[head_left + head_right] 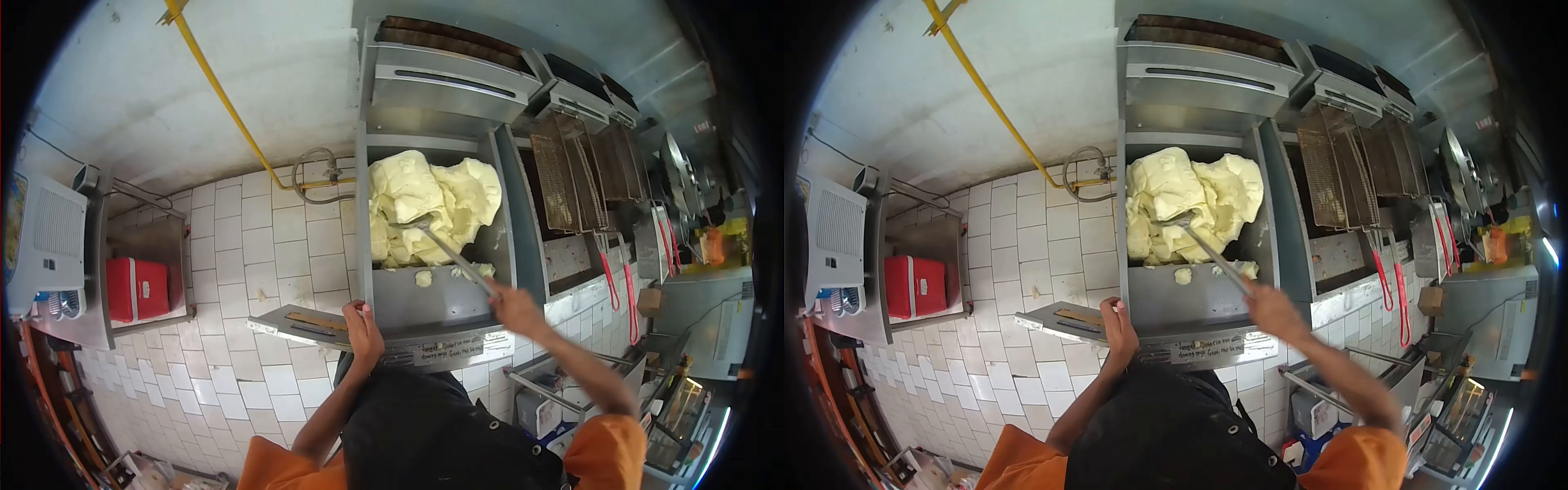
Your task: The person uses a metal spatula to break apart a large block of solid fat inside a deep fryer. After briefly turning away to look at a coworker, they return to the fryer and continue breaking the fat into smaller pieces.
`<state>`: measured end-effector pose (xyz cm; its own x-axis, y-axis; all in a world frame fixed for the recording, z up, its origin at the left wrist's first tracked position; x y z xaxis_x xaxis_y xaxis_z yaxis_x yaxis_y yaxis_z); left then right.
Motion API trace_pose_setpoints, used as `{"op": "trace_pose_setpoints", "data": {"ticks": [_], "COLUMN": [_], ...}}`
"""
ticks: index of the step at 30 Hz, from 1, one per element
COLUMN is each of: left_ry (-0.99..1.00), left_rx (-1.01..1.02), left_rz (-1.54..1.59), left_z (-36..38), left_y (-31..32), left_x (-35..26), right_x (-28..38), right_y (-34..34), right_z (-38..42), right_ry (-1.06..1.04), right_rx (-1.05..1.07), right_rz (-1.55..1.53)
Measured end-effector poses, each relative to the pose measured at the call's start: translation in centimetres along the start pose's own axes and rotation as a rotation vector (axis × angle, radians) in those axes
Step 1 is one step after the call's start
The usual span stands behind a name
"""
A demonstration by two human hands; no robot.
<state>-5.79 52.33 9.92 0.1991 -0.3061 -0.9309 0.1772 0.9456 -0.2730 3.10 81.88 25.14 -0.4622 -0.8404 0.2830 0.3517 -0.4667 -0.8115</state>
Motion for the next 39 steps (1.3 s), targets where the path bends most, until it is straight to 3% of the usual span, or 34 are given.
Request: {"op": "trace_pose_setpoints", "data": {"ticks": [1,5,7,11,13,19,21,22,24,26,28,30,31,33,37,39], "left_ry": [-0.016,0.070,0.068,0.062,0.052,0.084,0.093,0.103,0.078,0.056,0.083,0.078,0.073,0.064,0.076,0.078], "left_rx": [0.006,-0.019,-0.016,0.000,0.002,0.005,-0.002,-0.004,-0.005,-0.001,-0.034,-0.040,-0.045,-0.039,-0.053,-0.039], "left_rz": [0.020,-0.005,-0.008,0.023,0.003,0.054,0.044,0.033,0.024,0.020,0.016,0.013,0.011,0.012,-0.013,-0.009], "left_z": [0.0,0.0,0.2,0.0,0.1,0.2,0.1,0.1,0.2,0.1,0.1,0.2,0.3,0.2,0.4,0.3], "left_y": [0.1,0.0,0.1,0.4,0.3,0.3,0.3,0.3,0.3,0.3,0.2,0.0,0.0,0.0,0.0,0.1], "left_x": [0.2,0.1,0.1,0.8,1.3,1.2,1.4,1.4,1.2,1.3,1.1,0.7,0.5,0.5,0.3,0.2], "right_x": [-1.7,2.4,5.3,6.9,7.0,5.7,4.6,2.1,3.2,3.1,2.2,1.6,1.1,2.8,6.4,7.8], "right_y": [4.1,13.1,12.8,8.0,6.0,-1.2,-3.8,-3.6,-7.3,-7.8,-5.5,-1.5,1.1,4.1,8.6,7.7], "right_z": [0.8,4.1,5.1,7.6,10.2,13.5,11.6,9.8,7.2,4.8,3.3,1.0,0.5,1.2,3.8,5.1], "right_ry": [-0.134,-0.023,-0.051,-0.028,0.075,0.068,-0.007,-0.211,0.117,0.154,0.198,-0.180,-0.271,-0.296,-0.060,-0.023], "right_rx": [-0.156,-0.230,-0.340,-0.354,-0.138,-0.048,-0.019,-0.084,0.186,0.283,0.334,0.055,-0.068,-0.155,-0.028,-0.018], "right_rz": [-0.125,-0.331,-0.307,-0.301,-0.208,-0.094,-0.083,0.081,-0.177,-0.206,-0.225,-0.027,0.021,0.015,-0.124,-0.097]}}
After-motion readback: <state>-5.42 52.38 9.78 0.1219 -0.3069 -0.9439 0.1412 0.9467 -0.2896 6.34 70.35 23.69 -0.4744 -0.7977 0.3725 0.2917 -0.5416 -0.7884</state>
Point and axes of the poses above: each hand's wrist, its own z-axis away from the middle knuckle, its own y-axis out of the palm, x = y × z, the point moved 7 cm from there along -z, towards the middle knuckle, and after that the axes turned 5 degrees about -y, right-handed, at the moved point
